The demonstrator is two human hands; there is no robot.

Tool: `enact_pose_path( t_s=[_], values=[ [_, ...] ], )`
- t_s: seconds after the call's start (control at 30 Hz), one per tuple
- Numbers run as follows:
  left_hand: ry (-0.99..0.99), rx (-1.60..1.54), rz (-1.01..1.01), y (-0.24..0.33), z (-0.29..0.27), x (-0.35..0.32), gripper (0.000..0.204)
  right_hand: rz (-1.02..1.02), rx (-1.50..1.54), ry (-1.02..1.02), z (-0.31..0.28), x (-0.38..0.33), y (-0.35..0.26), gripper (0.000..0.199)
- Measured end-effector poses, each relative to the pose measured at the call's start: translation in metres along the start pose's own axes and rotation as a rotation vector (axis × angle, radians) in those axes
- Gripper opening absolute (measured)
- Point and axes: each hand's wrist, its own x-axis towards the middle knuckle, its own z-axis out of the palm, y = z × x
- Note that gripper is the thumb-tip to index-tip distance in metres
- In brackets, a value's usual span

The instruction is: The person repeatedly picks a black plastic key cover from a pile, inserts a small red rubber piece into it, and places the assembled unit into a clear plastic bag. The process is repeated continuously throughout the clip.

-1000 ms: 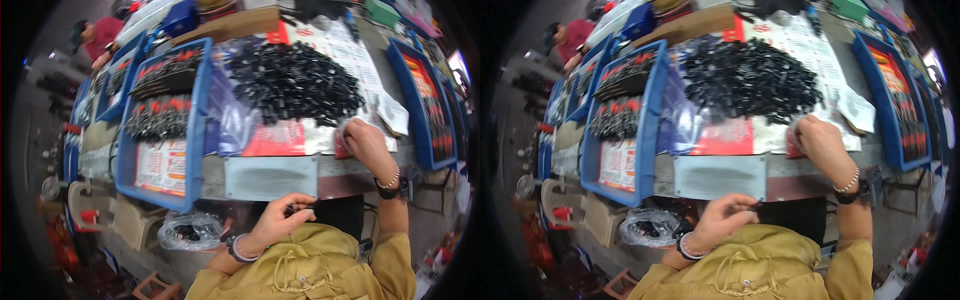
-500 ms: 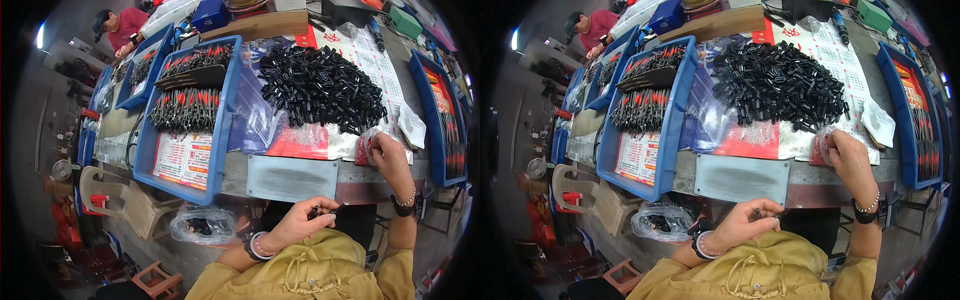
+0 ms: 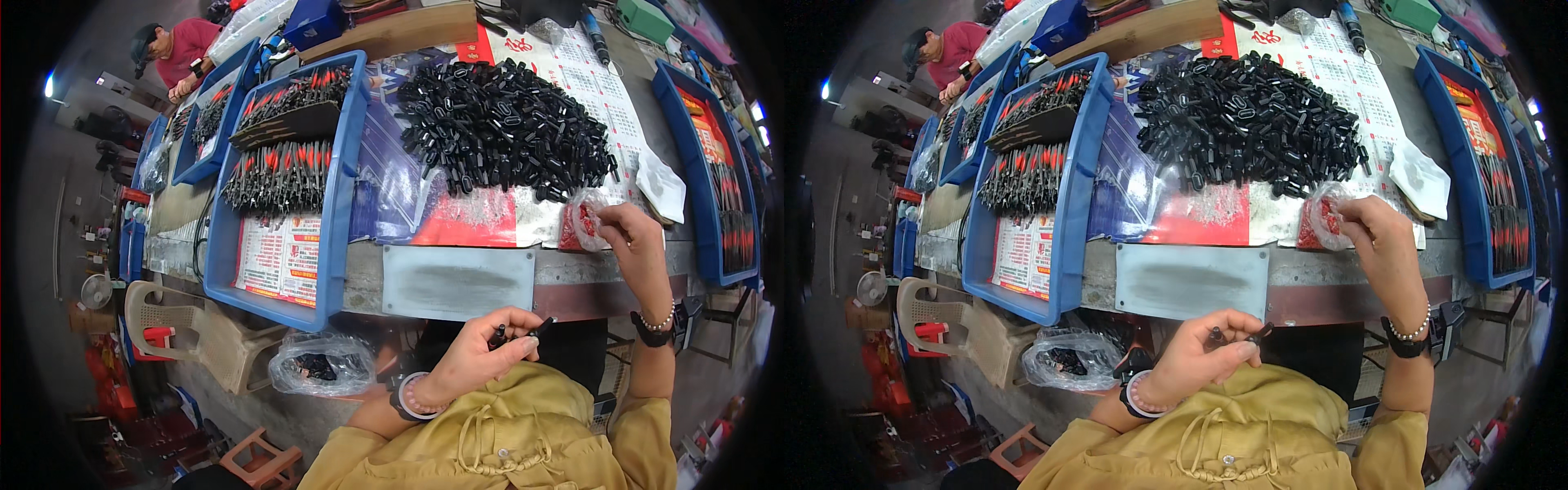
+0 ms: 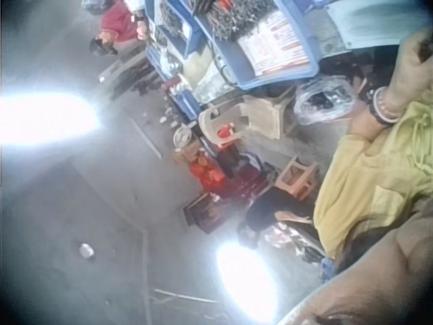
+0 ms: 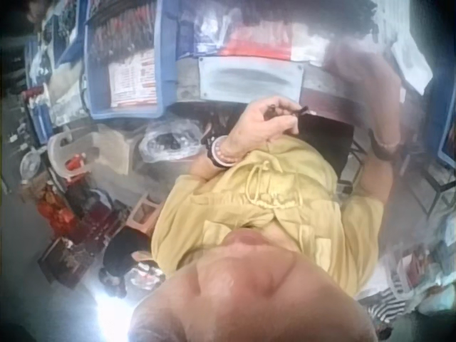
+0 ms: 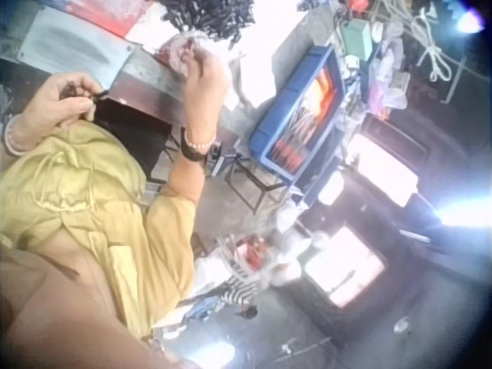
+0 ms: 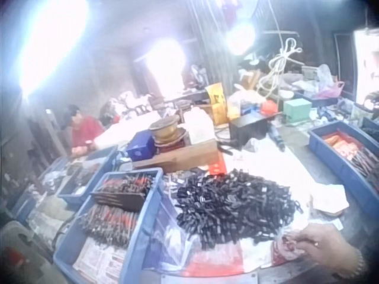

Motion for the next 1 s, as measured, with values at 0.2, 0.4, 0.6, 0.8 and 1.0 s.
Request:
enact_pose_path(
  t_s=[0.2, 0.4, 0.6, 0.8, 1.0],
  values=[
    [0.010, -0.010, 0.022, 0.002, 0.006, 0.002, 0.028, -0.061, -0.021, 0.040, -0.004, 0.000, 0.001, 0.009],
    [0.080, -0.028, 0.053, 0.002, 0.012, 0.003, 0.025, 0.068, 0.139, 0.078, -0.006, -0.010, -0.009, 0.004],
    [0.108, 0.049, 0.164, -0.002, 0.016, 0.005, 0.025, 0.261, 0.651, -0.069, 0.008, -0.043, -0.033, 0.018],
    [0.074, 0.061, 0.188, -0.004, 0.014, 0.006, 0.025, 0.373, 0.908, -0.185, 0.022, -0.049, -0.030, 0.011],
    [0.115, 0.096, 0.210, -0.006, 0.017, 0.005, 0.025, 0.377, 1.006, -0.264, 0.036, -0.057, -0.035, 0.011]
  ],
)
